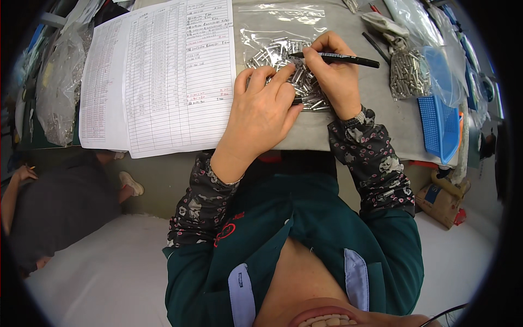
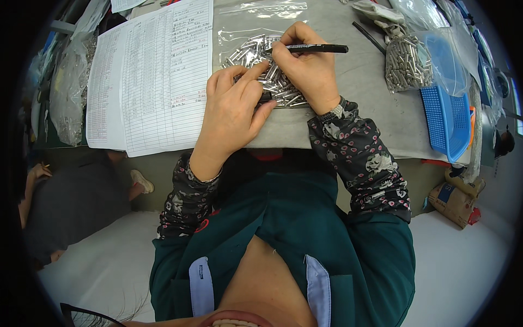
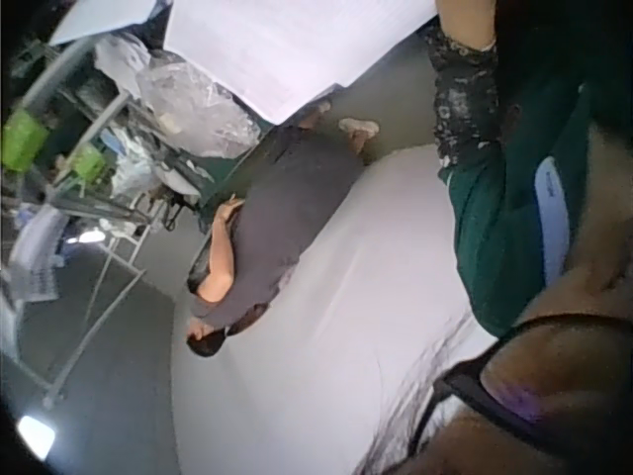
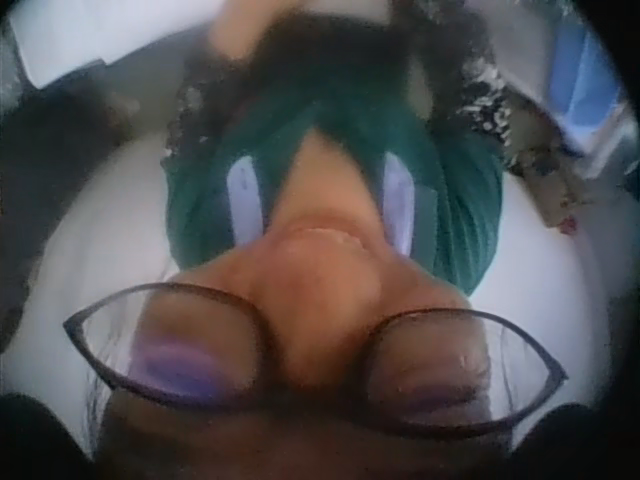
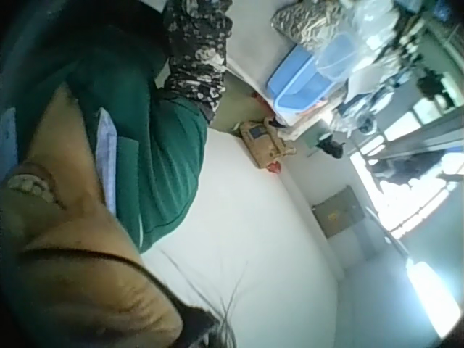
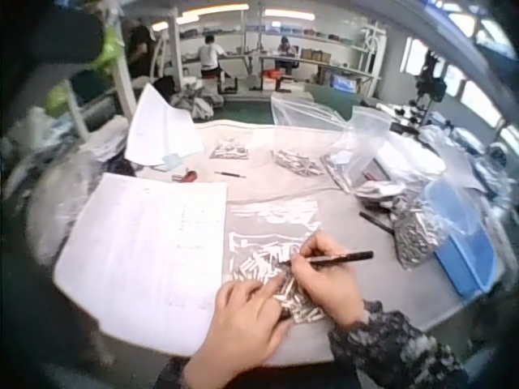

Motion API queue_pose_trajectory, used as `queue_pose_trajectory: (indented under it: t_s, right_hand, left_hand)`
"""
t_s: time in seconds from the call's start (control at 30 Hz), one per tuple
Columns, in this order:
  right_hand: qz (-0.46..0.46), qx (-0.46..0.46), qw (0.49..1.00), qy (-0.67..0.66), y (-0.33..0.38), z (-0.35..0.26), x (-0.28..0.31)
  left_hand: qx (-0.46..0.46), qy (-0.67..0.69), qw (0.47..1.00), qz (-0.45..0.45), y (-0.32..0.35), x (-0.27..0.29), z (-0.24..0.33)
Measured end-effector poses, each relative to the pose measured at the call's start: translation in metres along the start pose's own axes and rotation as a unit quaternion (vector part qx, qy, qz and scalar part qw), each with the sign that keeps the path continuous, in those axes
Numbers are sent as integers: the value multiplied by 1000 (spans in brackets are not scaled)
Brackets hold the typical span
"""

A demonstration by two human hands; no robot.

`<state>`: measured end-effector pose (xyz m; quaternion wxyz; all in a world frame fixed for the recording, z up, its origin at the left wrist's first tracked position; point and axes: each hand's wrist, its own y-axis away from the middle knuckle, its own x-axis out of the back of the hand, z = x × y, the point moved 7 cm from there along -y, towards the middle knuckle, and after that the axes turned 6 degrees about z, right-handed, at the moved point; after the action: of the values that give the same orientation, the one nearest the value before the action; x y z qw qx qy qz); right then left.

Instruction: Packaging metal pins into plastic bags and updating an inventory list.

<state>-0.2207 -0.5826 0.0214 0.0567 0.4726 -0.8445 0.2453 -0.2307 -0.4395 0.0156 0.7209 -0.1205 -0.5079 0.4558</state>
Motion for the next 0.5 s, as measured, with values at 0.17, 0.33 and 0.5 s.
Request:
queue_pose_trajectory:
  t_s: [0.17,0.33,0.5]
  right_hand:
    - [12,-3,1000,-3,0,2,1]
    - [31,16,999,9,-1,-3,6]
    - [23,14,999,19,-1,-1,4]
  left_hand:
    - [1,4,1000,-1,0,0,0]
    - [-1,-1,1000,3,0,0,0]
    - [-1,2,1000,5,0,1,0]
